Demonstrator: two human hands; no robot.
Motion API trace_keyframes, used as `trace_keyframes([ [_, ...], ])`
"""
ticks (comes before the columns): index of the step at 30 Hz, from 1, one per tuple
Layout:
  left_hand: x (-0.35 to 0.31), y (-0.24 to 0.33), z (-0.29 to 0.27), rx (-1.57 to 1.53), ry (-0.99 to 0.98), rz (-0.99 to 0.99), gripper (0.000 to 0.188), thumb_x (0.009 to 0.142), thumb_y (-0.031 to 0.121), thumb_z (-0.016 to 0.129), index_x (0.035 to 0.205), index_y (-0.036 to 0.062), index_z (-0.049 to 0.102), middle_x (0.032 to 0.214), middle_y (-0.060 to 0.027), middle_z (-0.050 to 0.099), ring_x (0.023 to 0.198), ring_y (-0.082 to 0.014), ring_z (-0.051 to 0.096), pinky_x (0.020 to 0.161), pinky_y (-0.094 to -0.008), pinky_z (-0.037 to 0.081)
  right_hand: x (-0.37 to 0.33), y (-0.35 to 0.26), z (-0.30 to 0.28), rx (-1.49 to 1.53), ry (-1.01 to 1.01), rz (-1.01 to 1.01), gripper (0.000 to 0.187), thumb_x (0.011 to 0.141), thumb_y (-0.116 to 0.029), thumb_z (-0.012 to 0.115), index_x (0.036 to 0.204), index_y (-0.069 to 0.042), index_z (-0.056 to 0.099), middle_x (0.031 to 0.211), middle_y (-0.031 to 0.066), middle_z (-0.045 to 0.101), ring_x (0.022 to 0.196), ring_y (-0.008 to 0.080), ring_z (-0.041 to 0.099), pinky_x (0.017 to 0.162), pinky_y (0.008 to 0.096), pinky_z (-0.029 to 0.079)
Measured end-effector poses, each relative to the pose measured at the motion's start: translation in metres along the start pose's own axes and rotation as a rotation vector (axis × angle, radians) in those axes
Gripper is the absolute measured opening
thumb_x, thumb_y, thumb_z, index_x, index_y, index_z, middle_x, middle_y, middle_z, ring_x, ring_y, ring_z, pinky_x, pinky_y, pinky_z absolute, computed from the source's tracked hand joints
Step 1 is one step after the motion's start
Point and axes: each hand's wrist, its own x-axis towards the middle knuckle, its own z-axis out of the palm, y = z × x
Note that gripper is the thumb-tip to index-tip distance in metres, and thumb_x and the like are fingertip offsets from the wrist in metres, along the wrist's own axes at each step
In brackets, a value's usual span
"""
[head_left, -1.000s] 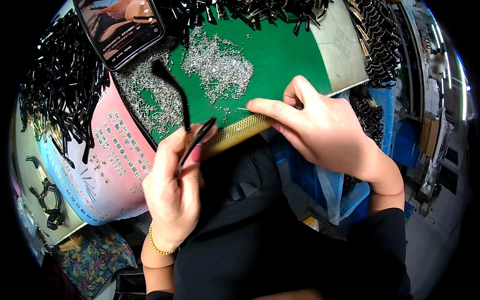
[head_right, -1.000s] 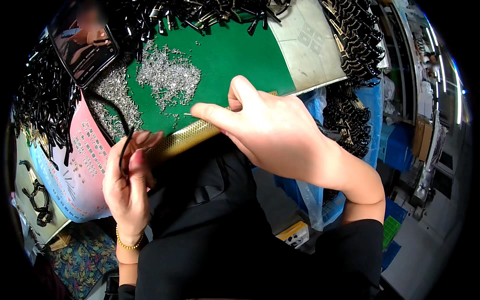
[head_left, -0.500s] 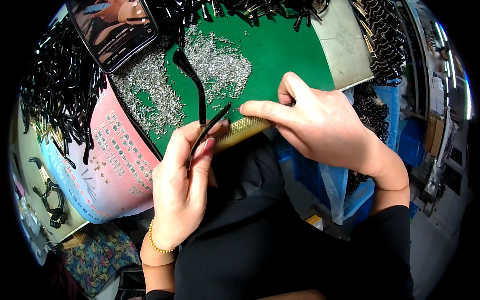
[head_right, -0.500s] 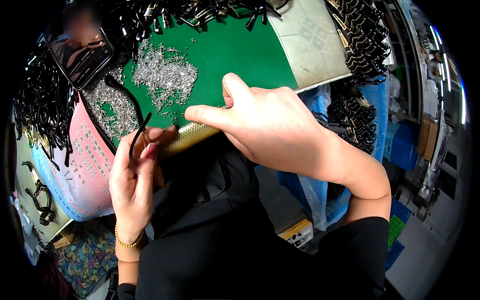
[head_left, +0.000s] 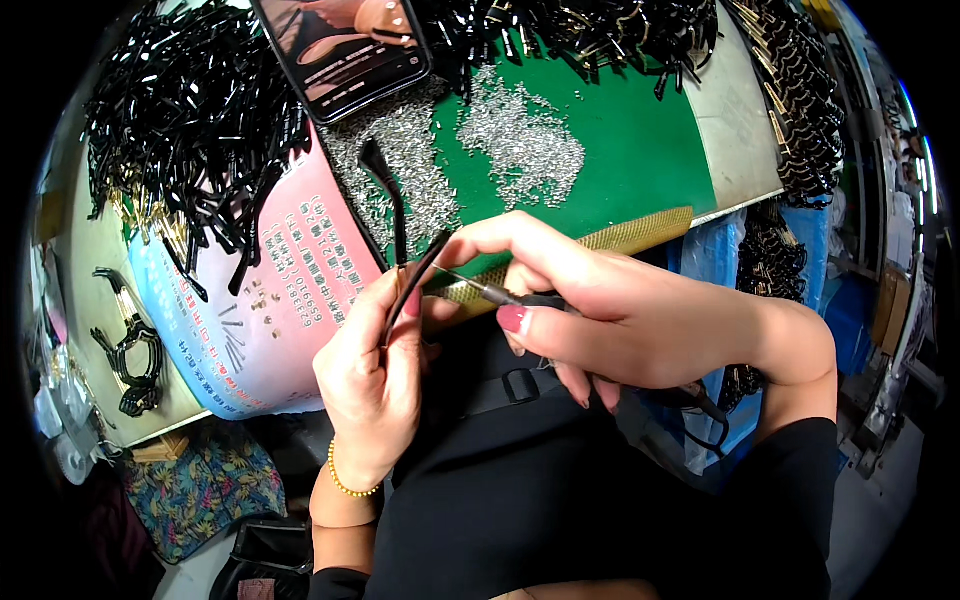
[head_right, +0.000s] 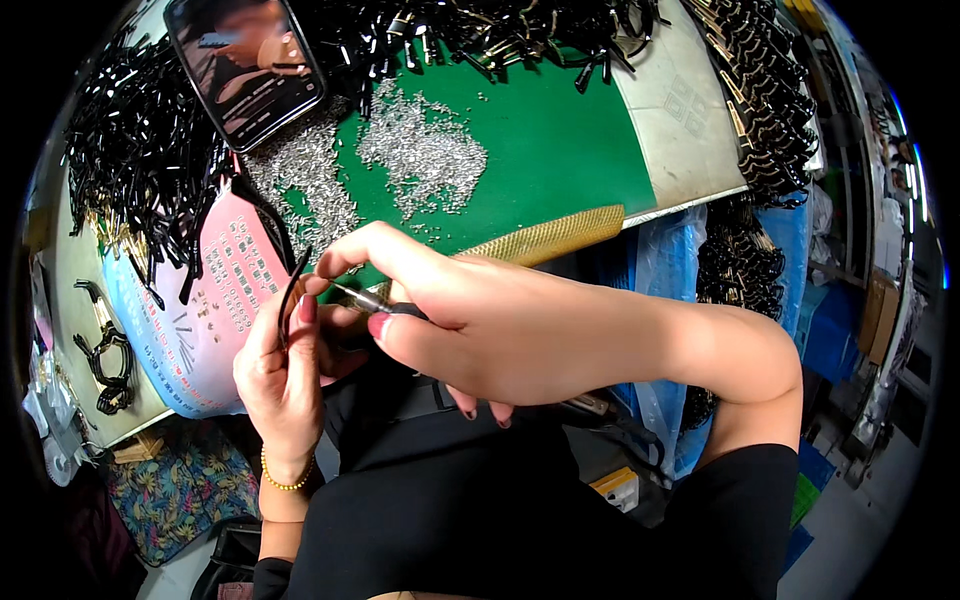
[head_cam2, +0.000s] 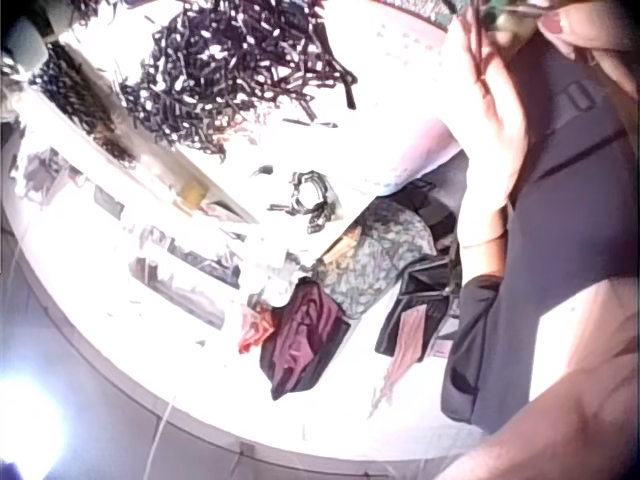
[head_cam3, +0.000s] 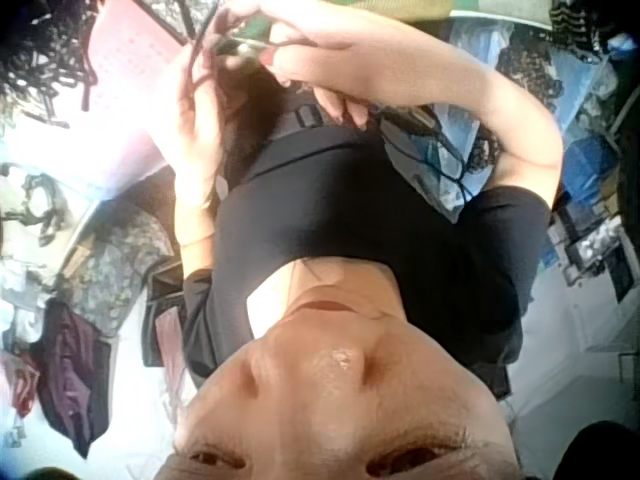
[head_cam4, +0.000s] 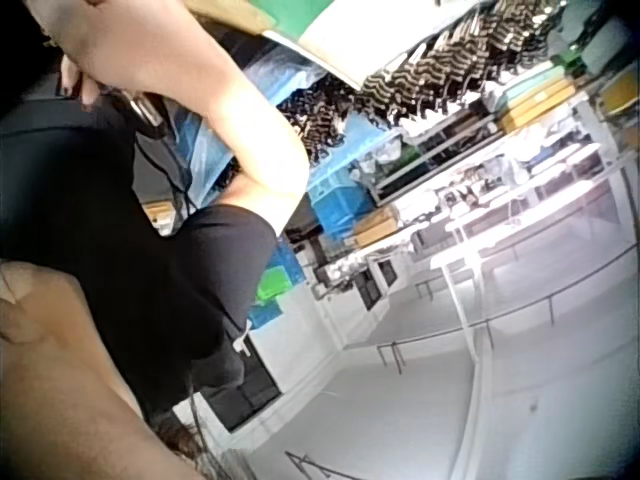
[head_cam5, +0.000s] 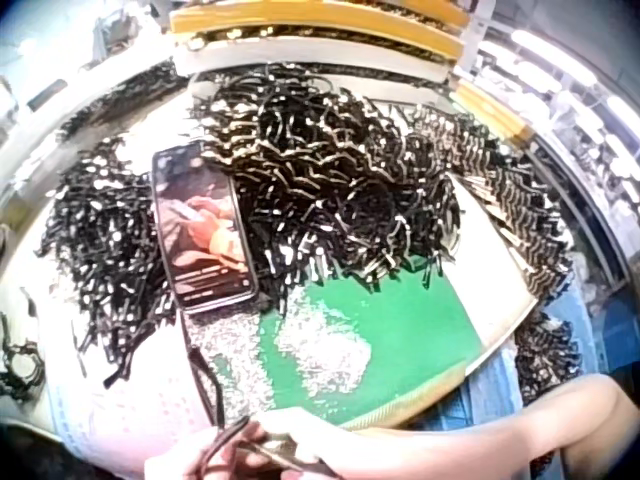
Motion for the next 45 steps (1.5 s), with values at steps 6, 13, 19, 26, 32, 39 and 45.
trace_keyframes([
  [6, 0.005, -0.011, 0.001, 0.249, 0.027, 0.275, 0.038, 0.09, -0.01, 0.059, 0.127, -0.003, 0.062, 0.096, -0.0149, 0.074, 0.082, -0.0257, 0.074, 0.073, -0.031, 0.057, 0.009, -0.003, 0.005, 0.024, 0.038, 0.008, 0.05, 0.105, -0.013, 0.043, 0.152, -0.011, 0.027, 0.089, 0.0026, 0.053, 0.06, 0.0069, 0.06, 0.049, 0.0212, 0.049],
  [13, 0.009, -0.022, 0.005, 0.614, 0.106, 0.669, 0.039, 0.085, -0.01, 0.062, 0.123, -0.0102, 0.06, 0.08, -0.0134, 0.064, 0.065, -0.0269, 0.063, 0.058, -0.0359, 0.05, 0.005, 0.005, 0.001, 0.3, -0.033, 0.038, 0.054, 0.101, -0.012, 0.049, 0.143, -0.003, 0.017, 0.112, 0.0154, 0.053, 0.053, 0.0112, 0.052, 0.044, 0.0271, 0.045],
  [19, 0.012, -0.01, -0.004, 0.588, 0.098, 0.682, 0.033, 0.087, -0.009, 0.061, 0.12, -0.0097, 0.061, 0.095, -0.0182, 0.071, 0.075, -0.0309, 0.07, 0.066, -0.0361, 0.055, 0.005, 0.036, 0.015, -0.979, 0.473, -0.498, 0.053, 0.102, -0.025, 0.055, 0.143, -0.001, 0.031, 0.103, 0.0242, 0.058, 0.065, 0.0413, 0.064, 0.058, 0.0476, 0.053],
  [26, 0.028, -0.036, -0.05, 0.068, 0.492, 0.385, 0.034, 0.11, 0.022, 0.044, 0.129, -0.0051, 0.052, 0.085, -0.0059, 0.063, 0.071, -0.0082, 0.058, 0.068, -0.021, 0.046, 0.022, -0.056, -0.066, -1.336, 1.14, -0.808, 0.014, 0.093, -0.012, 0.057, 0.099, 0.0, 0.055, 0.085, 0.0174, 0.064, 0.065, 0.0357, 0.068, 0.056, 0.0457, 0.056],
  [32, 0.028, -0.047, -0.057, -0.072, 0.5, 0.404, 0.03, 0.109, 0.017, 0.044, 0.127, -0.0067, 0.051, 0.117, -0.0131, 0.064, 0.068, -0.0111, 0.063, 0.065, -0.0221, 0.048, 0.065, -0.097, -0.099, -1.537, 1.377, -0.733, 0.007, 0.084, -0.004, 0.059, 0.089, 0.0, 0.059, 0.077, 0.0183, 0.069, 0.069, 0.0357, 0.072, 0.059, 0.0439, 0.059],
  [39, 0.025, -0.044, -0.061, -0.253, 0.557, 0.493, 0.037, 0.11, 0.02, 0.041, 0.142, 0.0007, 0.041, 0.098, -0.0117, 0.067, 0.054, -0.0016, 0.034, 0.046, -0.0177, 0.029, 0.009, -0.08, -0.025, -0.966, 0.887, -0.981, 0.013, 0.095, -0.015, 0.066, 0.099, -0.003, 0.063, 0.084, 0.0072, 0.066, 0.075, 0.0203, 0.065, 0.067, 0.0333, 0.051],
  [45, 0.017, -0.029, -0.039, -0.137, 0.6, 0.582, 0.032, 0.11, 0.018, 0.04, 0.136, -0.0006, 0.045, 0.104, -0.0143, 0.068, 0.08, -0.0127, 0.059, 0.072, -0.0253, 0.048, 0.022, 0.006, 0.04, -0.146, -0.005, -0.35, 0.016, 0.1, -0.017, 0.063, 0.109, -0.003, 0.062, 0.098, 0.0031, 0.066, 0.088, 0.0103, 0.062, 0.074, 0.0275, 0.051],
])
